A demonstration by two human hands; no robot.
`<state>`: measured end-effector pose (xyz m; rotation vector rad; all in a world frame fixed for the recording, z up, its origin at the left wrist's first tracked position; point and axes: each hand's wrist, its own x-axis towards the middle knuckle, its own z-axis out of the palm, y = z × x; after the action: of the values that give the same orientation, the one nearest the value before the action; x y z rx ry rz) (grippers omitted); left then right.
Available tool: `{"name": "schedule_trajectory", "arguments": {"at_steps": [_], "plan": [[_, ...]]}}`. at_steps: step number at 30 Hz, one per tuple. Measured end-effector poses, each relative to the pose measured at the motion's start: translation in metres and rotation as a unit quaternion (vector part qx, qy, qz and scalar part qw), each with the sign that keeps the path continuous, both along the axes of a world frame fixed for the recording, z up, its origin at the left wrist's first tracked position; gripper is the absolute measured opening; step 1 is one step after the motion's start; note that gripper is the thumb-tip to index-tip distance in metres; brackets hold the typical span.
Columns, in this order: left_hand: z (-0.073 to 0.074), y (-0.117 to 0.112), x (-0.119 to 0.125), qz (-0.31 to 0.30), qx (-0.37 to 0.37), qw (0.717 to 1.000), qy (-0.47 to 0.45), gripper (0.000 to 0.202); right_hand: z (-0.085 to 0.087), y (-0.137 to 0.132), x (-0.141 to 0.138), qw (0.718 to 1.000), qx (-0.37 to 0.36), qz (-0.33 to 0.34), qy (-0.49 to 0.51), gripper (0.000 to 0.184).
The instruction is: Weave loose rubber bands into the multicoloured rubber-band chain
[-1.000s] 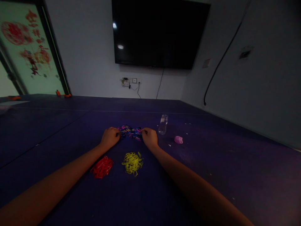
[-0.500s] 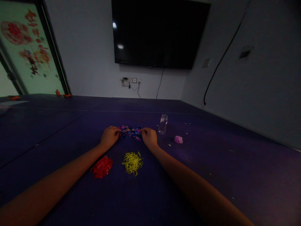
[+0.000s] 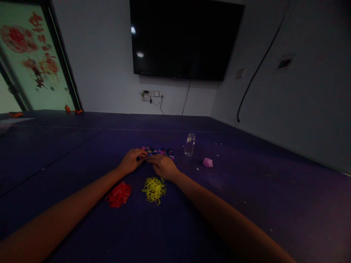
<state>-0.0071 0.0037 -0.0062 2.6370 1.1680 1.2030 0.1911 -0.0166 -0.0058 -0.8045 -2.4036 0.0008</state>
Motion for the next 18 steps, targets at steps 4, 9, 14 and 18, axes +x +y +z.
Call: {"name": "schedule_trajectory", "arguments": {"at_steps": [4,9,14,18], "plan": [[0.0003,-0.0021,0.0002,0.000,-0.012,1.000,0.003,0.012,0.0004,0.0010,0.0008,1.000,0.004,0.014,0.003,0.042],[-0.0010,-0.0018,0.0005,0.005,-0.012,1.000,0.002,0.013,-0.0006,0.0019,0.0009,1.000,-0.001,0.017,-0.001,0.043],[-0.0025,-0.0004,0.0010,0.009,0.005,1.000,0.004,0.013,-0.0026,0.0046,0.0002,1.000,-0.003,0.010,-0.014,0.043],[-0.0011,-0.0028,0.0016,0.017,0.025,0.999,0.018,0.016,-0.0027,0.0061,0.0003,0.999,-0.010,0.016,0.035,0.038]]}}
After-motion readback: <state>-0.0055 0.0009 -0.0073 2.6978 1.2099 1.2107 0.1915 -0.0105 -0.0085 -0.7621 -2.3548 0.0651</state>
